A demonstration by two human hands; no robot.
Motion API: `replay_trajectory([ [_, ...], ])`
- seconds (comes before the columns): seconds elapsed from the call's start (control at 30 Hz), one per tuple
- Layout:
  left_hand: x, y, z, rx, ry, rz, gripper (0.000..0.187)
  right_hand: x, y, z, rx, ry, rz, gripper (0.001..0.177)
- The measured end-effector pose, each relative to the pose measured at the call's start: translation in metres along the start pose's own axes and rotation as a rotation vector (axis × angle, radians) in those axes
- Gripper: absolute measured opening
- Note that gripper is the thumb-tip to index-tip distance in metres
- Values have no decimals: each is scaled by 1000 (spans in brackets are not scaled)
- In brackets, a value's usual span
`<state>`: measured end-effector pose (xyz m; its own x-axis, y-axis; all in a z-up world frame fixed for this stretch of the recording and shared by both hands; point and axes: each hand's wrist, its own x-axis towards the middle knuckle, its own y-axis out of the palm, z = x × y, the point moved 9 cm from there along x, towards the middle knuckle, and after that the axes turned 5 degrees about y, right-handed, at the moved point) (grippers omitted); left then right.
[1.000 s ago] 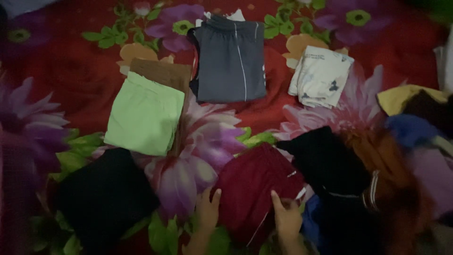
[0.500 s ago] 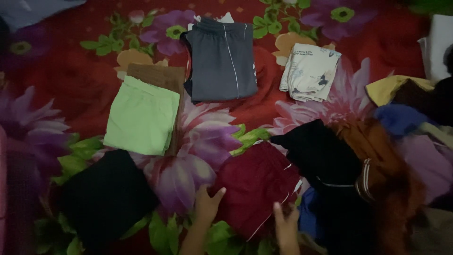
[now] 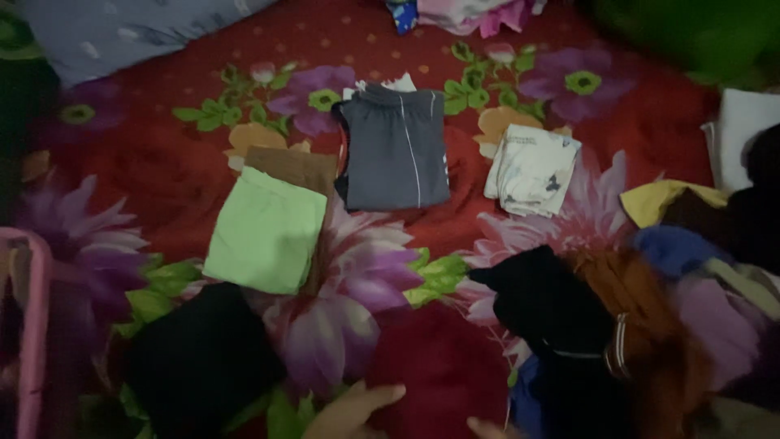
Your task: Fold various pieces of clothing on a bed.
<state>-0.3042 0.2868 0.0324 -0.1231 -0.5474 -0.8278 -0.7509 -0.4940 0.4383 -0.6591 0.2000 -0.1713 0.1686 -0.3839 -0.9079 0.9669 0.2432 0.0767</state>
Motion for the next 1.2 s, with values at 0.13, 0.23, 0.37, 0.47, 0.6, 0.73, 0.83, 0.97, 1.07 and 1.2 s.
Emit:
replay_trajectory([
  [0.13, -12, 20, -88, -415, 63, 24, 78, -85, 154, 259, 98, 50, 156, 74],
  [0.23, -28, 33, -193, -287, 253, -30, 70, -174, 233, 354, 47, -32, 199, 73],
  [0.37, -40, 26, -319, -167, 514, -109, 46, -203, 313, 483, -80, -246, 168, 80],
  [0.47, -29, 24, -385, -183, 692, 35, 47, -161, 349, 529, 2, -375, 362, 76],
  [0.6, 35, -26, -390, -111, 700, -147, 42, -105, 379, 533, 14, -429, 434, 78],
  [0.73, 122, -96, -340, 73, 702, -415, 64, 12, 347, 471, -91, -323, 179, 80],
  [0.83, 139, -133, -287, 224, 734, -605, 81, 75, 305, 403, -254, -398, 29, 81],
  [0.97, 118, -144, -235, 218, 508, -714, 67, 55, 267, 361, -718, -874, -166, 66],
  [1.07, 127, -177, -182, 610, 712, -760, 54, -40, 249, 334, -993, -1125, -202, 69],
  [1.2, 108, -166, -103, 676, 699, -829, 55, -110, 205, 347, -1171, -1143, -448, 69],
])
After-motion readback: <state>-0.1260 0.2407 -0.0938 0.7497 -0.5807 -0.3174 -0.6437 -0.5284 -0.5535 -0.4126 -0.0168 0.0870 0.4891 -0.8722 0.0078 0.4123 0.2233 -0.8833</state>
